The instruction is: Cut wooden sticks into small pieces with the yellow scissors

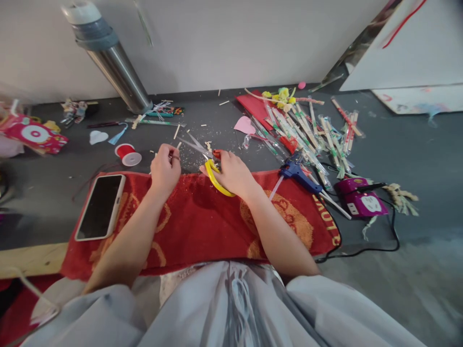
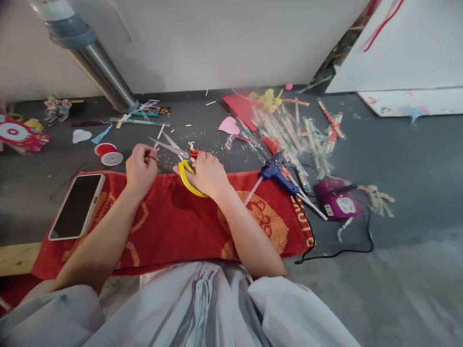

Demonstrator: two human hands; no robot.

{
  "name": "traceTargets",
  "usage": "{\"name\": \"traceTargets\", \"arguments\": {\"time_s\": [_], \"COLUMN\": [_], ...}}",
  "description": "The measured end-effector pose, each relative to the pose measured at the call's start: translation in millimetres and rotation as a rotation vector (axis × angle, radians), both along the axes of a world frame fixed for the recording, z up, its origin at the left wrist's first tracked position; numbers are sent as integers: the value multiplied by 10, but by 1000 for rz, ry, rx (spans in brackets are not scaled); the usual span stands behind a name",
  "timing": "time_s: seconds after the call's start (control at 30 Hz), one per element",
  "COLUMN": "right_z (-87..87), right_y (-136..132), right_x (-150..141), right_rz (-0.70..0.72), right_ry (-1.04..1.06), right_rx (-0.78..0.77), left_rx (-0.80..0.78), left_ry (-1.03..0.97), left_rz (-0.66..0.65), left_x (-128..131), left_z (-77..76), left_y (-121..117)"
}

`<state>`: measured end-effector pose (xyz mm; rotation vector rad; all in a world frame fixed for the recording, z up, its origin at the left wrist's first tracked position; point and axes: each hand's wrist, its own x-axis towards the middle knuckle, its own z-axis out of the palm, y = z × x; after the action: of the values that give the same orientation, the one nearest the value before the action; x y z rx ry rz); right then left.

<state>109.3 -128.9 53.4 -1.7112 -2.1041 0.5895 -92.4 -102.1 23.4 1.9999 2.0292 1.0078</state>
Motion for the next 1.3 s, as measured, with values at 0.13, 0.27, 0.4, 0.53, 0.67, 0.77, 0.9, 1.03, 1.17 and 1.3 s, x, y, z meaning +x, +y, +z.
{"name": "traceTargets", "arguments": {"time_s": [0.13, 0.27, 0.4, 0.53, 0.67, 0.77, 0.9, 1.03, 1.17, 1.3], "right_z": [5, 6, -14, -15, 7, 7, -22, -47, -52, -44], "right_y": [38, 58, 64, 56, 40, 38, 45, 49, 48, 38], "right_x": [40, 71, 70, 61, 53, 48, 43, 39, 35, 32], "right_rz": [-90, -124, -115, -91, -92, -86, -78, -66, -60, -48], "right_ry": [138, 251, 321, 336, 316, 317, 308, 309, 311, 280], "right_rx": [-60, -83, -91, -86, -105, -109, -84, -70, -73, -54], "left_rx": [-136, -154, -186, -183, -275, -294, -288, -269, -269, -128], "left_ry": [277, 357, 375, 422, 446, 441, 455, 449, 420, 350], "left_rz": [104, 96, 94, 100, 109, 107, 108, 100, 102, 76], "left_x": [49, 110, 134, 138, 156, 170, 173, 166, 144, 100], "left_z": [87, 148, 159, 156, 177, 189, 180, 177, 152, 53], "left_y": [-44, -87, -97, -82, -70, -72, -79, -80, -57, -34]}}
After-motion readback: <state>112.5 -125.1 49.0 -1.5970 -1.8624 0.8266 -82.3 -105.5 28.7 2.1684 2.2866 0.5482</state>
